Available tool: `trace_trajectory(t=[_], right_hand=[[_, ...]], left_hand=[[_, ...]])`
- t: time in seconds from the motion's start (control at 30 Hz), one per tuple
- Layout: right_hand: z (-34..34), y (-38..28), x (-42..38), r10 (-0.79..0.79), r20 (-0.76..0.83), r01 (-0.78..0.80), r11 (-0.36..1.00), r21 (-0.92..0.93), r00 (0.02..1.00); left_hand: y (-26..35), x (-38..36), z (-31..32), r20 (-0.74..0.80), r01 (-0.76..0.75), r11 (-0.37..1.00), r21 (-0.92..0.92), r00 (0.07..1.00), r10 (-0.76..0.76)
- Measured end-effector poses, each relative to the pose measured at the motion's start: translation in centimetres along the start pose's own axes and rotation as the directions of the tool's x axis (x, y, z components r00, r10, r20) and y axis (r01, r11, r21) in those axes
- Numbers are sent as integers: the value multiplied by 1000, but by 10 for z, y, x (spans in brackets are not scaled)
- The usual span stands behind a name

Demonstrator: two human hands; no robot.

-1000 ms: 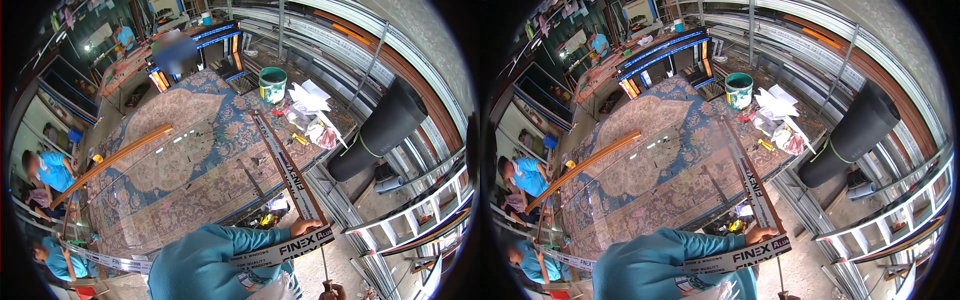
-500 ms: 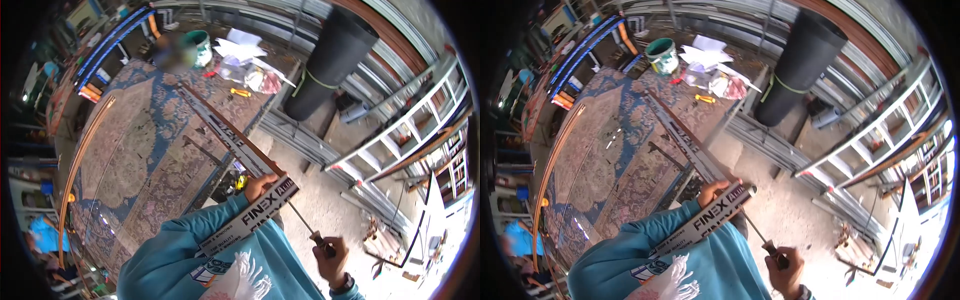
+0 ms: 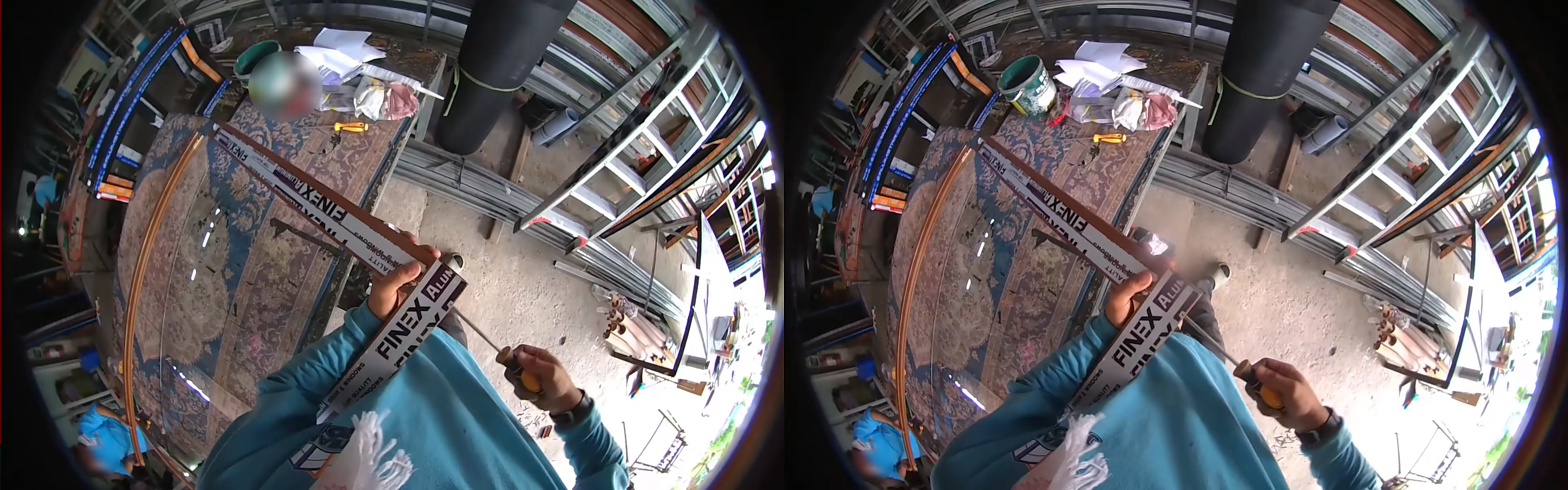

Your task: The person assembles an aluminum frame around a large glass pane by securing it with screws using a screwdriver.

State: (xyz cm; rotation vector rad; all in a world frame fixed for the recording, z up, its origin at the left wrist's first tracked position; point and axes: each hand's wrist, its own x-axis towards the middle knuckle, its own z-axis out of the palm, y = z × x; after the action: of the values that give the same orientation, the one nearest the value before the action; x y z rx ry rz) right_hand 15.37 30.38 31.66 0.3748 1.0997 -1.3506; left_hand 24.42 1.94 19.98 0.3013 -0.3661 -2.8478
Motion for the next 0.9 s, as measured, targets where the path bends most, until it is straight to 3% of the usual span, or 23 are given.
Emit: trace_trajectory(t=[0.03,0.07,0.1,0.13,0.17,0.2,0.23,0.3,0.33,0.37,0.4,0.43,0.53,0.6,0.63,0.7,0.73,0.77,0.8,0.9], right_hand=[[-5,7,2,-19,44,18,999,29,999],[-14,13,2,-117,29,120,971,-208,993],[-12,19,0,-114,29,117,972,-206,993],[-7,25,0,-476,1,371,683,-629,879],[-5,32,-2,-744,149,408,179,-895,652],[-14,47,6,-838,288,335,-136,-932,463],[-14,46,3,-795,464,212,-413,-886,391],[-19,55,10,-780,518,217,-470,-856,352],[-21,58,10,-815,272,355,-88,-931,512],[-21,58,9,-726,53,401,316,-860,686],[-22,37,2,-178,-196,108,940,-323,964],[-20,21,-1,-74,-109,65,994,-84,991],[-18,25,2,-118,-28,118,993,-15,993],[-22,42,3,-392,-46,388,918,-86,919],[-21,46,1,-389,-43,385,919,-89,920],[-19,54,-3,-561,-90,553,828,-99,823],[-20,61,-1,-607,-120,602,794,-84,785],[-20,67,1,-608,-122,603,794,-77,784],[-20,73,4,-662,-150,638,749,-182,734],[-26,93,17,-791,-148,666,586,-461,593]], left_hand=[[0,-1,3,7,-28,1000,-2,1000,28],[-1,-2,5,12,-53,999,-2,999,53],[-1,-3,6,9,-51,999,-1,999,51],[-1,-3,6,1,-82,996,30,997,82],[-2,-3,7,-6,-114,992,60,993,115],[-3,-3,8,-7,-115,991,61,993,116],[-3,-3,9,26,-130,990,55,991,129],[-3,-3,6,55,-137,989,46,989,134],[-3,-3,3,67,-123,988,95,991,117],[-5,-5,-2,75,-113,983,144,992,103],[-7,-7,-6,79,-68,995,71,995,62],[-4,-8,-4,78,-55,995,81,996,49],[-7,-8,1,48,-105,994,22,993,103],[-6,-9,-6,9,-107,993,52,994,107],[-10,-8,-11,7,-112,992,51,994,112],[-15,-6,-20,-116,-304,947,107,942,316],[-9,-6,-16,-115,-303,946,112,942,316],[2,-6,-8,-119,-322,947,-9,940,319],[10,-4,-4,-124,-335,933,-129,939,320],[19,13,-14,-226,-303,922,-239,941,251]])
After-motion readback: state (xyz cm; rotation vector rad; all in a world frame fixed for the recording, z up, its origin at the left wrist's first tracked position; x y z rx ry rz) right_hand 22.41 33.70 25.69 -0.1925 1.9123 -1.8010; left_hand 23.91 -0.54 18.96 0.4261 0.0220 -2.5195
